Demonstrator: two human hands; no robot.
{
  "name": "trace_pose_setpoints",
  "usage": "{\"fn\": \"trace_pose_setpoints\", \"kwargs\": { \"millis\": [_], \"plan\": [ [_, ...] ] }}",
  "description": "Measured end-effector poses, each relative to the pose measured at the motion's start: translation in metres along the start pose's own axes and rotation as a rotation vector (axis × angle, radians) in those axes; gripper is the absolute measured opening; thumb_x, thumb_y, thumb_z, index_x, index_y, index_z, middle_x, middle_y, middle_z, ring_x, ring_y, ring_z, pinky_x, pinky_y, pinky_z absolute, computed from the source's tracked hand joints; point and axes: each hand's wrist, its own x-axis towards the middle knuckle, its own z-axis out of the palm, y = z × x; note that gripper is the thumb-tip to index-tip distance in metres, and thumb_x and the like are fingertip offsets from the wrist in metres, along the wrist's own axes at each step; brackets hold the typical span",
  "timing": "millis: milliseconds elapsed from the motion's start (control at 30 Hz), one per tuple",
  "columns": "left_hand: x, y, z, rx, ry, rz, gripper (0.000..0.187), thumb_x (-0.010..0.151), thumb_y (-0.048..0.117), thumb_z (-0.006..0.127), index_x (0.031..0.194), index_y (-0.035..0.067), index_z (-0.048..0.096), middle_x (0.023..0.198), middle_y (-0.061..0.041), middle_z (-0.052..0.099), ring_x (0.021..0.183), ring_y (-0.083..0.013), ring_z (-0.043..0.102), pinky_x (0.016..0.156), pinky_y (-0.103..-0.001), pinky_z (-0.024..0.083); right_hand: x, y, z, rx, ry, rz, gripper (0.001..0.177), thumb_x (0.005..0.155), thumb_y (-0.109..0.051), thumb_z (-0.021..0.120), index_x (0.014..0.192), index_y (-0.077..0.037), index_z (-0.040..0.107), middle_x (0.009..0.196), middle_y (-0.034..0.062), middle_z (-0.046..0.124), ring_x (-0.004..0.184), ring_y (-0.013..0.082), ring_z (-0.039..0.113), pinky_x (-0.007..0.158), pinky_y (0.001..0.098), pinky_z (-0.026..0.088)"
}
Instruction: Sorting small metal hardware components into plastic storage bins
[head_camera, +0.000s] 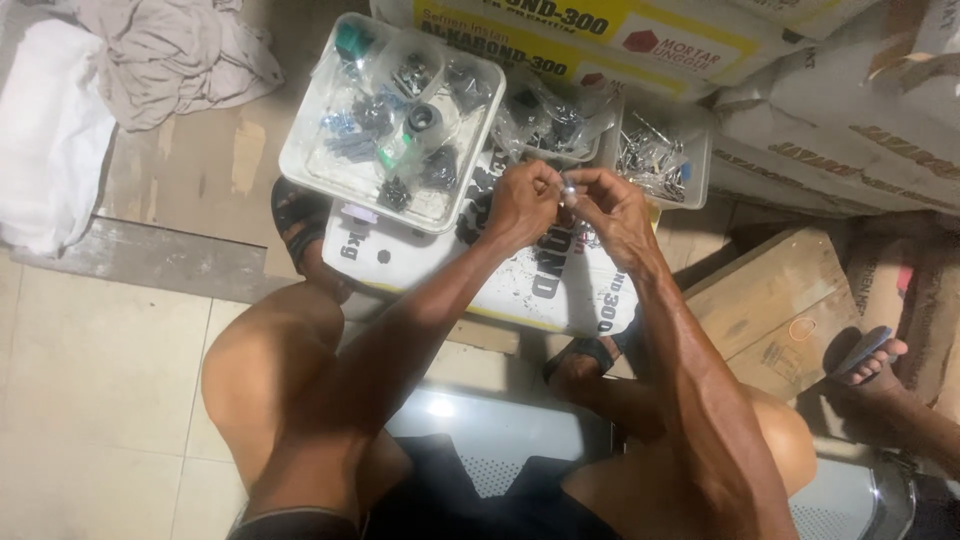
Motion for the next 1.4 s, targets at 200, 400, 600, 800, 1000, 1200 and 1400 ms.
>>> {"fn": "trace_pose_setpoints", "kwargs": {
  "millis": [200, 400, 600, 800, 1000, 1200, 1400],
  "plan": [
    [-0.02, 0.034, -0.015, -0.144, -0.115, -0.043, 0.013, 0.086, -0.003, 0.064, 0.096, -0.008, 0.071, 0.07, -0.022, 0.069, 0.058, -0.0237, 0.073, 0.05, -0.031, 0.064, 0.001, 0.009, -0.001, -0.104, 0.072, -0.01, 0.017, 0.098, -0.004, 0.072, 0.115, -0.004, 0.072, 0.083, 0.0042, 0.07, 0.078, 0.0088, 0.066, 0.075, 0.0245, 0.054],
    [-0.011, -0.063, -0.017, 0.446, -0.125, 0.093, 0.009, 0.088, 0.006, 0.065, 0.089, 0.0, 0.072, 0.074, -0.022, 0.069, 0.075, -0.0433, 0.074, 0.061, -0.05, 0.057, 0.009, 0.108, -0.011, -0.85, 0.099, -0.141, 0.019, 0.086, -0.005, 0.073, 0.105, -0.008, 0.075, 0.09, 0.0197, 0.074, 0.089, 0.044, 0.072, 0.081, 0.0542, 0.058],
    [-0.046, -0.04, -0.034, 0.76, -0.284, 0.193, 0.011, 0.091, 0.01, 0.068, 0.101, 0.004, 0.07, 0.09, -0.017, 0.067, 0.085, -0.038, 0.073, 0.072, -0.048, 0.059, 0.01, 0.104, -0.01, -1.029, 0.096, -0.09, 0.018, 0.086, -0.011, 0.068, 0.102, -0.017, 0.075, 0.088, 0.0131, 0.074, 0.087, 0.0363, 0.074, 0.076, 0.051, 0.061],
    [-0.057, -0.014, -0.042, 0.867, -0.353, 0.318, 0.008, 0.095, 0.009, 0.063, 0.096, 0.002, 0.065, 0.089, -0.017, 0.062, 0.079, -0.0367, 0.072, 0.067, -0.048, 0.058, -0.014, 0.124, -0.02, -1.272, -0.088, 0.257, 0.029, 0.094, -0.019, 0.054, 0.094, -0.004, 0.079, 0.091, 0.0218, 0.079, 0.1, 0.0418, 0.075, 0.104, 0.0571, 0.05],
    [-0.043, -0.062, -0.035, 0.627, -0.258, 0.266, 0.016, 0.095, 0.01, 0.055, 0.088, 0.005, 0.067, 0.07, -0.013, 0.064, 0.065, -0.0333, 0.071, 0.055, -0.04, 0.053, -0.016, 0.096, 0.015, -1.19, -0.052, 0.135, 0.022, 0.096, -0.011, 0.047, 0.105, 0.001, 0.063, 0.089, 0.025, 0.071, 0.087, 0.0463, 0.075, 0.078, 0.0563, 0.059],
    [-0.053, -0.01, -0.015, 0.408, -0.044, 0.132, 0.014, 0.086, 0.014, 0.066, 0.094, 0.016, 0.078, 0.074, -0.012, 0.074, 0.072, -0.0336, 0.074, 0.057, -0.04, 0.055, -0.005, 0.117, -0.015, -0.896, -0.036, 0.107, 0.021, 0.085, -0.012, 0.068, 0.105, -0.01, 0.069, 0.105, 0.0164, 0.066, 0.105, 0.0426, 0.069, 0.092, 0.0575, 0.057],
    [-0.087, 0.082, -0.03, 0.021, -0.133, 0.039, 0.019, 0.092, 0.0, 0.06, 0.103, 0.002, 0.075, 0.084, -0.016, 0.073, 0.064, -0.0142, 0.069, 0.053, -0.025, 0.063, -0.029, 0.017, -0.01, -0.311, 0.16, -0.151, 0.009, 0.093, -0.002, 0.064, 0.098, -0.006, 0.07, 0.074, 0.008, 0.066, 0.066, 0.0171, 0.064, 0.061, 0.0312, 0.054]
  ]
}}
